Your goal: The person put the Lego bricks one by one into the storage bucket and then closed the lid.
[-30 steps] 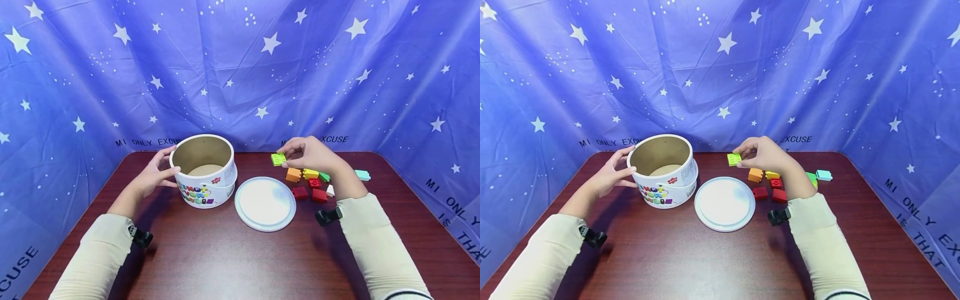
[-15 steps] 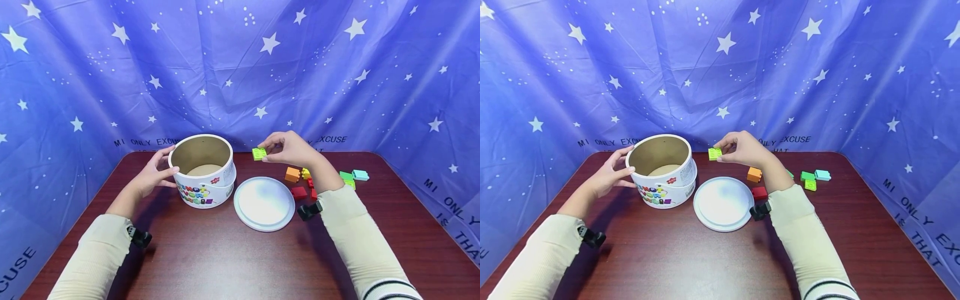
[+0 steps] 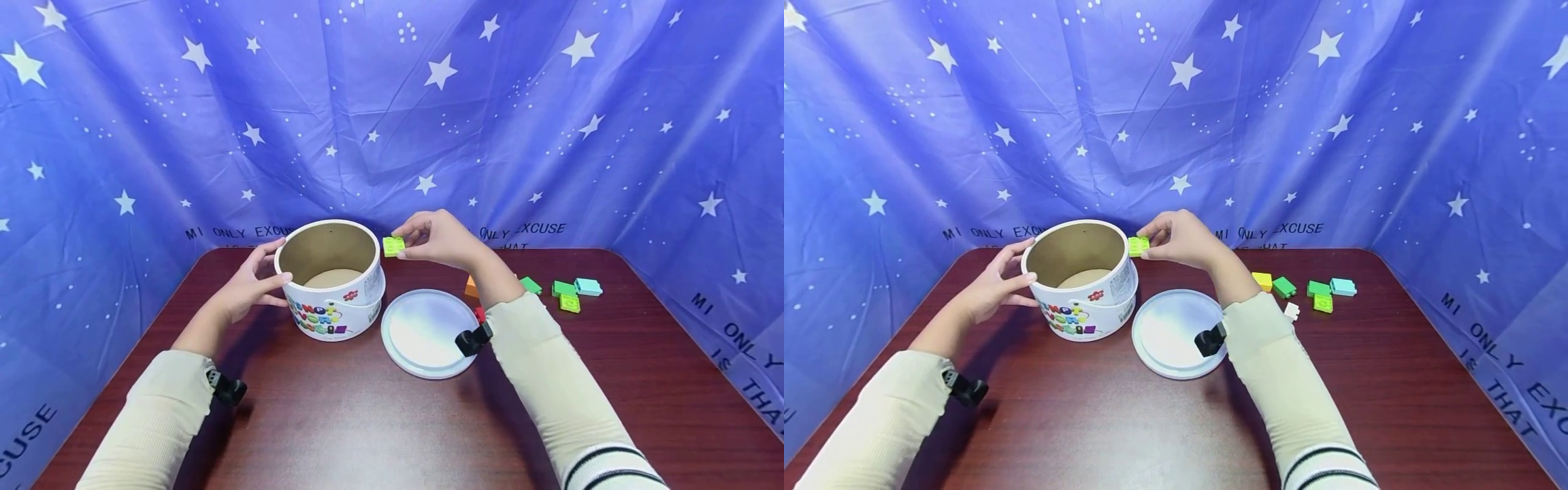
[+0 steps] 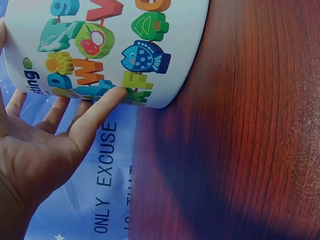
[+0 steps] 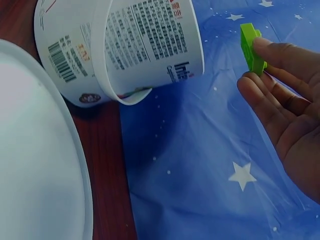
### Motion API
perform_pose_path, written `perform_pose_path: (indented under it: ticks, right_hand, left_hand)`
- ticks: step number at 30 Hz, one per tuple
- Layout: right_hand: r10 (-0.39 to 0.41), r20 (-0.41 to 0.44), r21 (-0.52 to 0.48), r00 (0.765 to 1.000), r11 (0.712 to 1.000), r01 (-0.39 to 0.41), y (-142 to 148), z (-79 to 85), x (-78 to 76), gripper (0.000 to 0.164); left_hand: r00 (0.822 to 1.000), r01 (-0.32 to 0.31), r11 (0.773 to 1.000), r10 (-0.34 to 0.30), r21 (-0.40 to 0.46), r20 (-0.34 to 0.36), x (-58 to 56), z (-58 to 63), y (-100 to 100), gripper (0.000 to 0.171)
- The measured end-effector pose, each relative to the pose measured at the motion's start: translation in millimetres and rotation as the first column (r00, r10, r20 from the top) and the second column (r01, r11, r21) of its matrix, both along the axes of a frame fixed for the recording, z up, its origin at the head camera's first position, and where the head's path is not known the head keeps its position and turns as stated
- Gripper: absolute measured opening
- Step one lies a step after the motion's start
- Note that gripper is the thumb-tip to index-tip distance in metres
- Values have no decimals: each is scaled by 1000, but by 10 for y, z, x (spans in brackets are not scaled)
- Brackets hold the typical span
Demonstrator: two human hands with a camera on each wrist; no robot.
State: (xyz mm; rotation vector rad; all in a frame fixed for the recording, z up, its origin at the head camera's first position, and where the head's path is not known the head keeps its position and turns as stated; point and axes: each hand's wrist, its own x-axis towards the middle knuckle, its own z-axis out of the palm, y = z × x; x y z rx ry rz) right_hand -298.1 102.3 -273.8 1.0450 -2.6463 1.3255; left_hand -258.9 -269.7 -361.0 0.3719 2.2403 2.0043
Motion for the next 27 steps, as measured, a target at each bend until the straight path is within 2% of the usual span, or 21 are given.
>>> perform_pose_path:
  ticks: [7,13,20,27]
  right_hand:
    - [-16,18,10,1000,1000,16,-182,8,-87,32]
    - [-33,66,-11,997,999,34,-322,-10,-187,32]
    - [-67,168,-97,983,992,84,-467,-101,-270,36]
    - [-56,211,-172,976,981,94,-532,-208,-280,37]
  left_hand:
    - [1000,3,1000,-3,-1,3,-2,5,4,74]
    - [1000,2,1000,-2,-5,9,14,21,11,76]
    - [1000,-3,1000,3,-4,6,10,17,3,75]
    - [1000,0,1000,0,1,3,0,0,13,74]
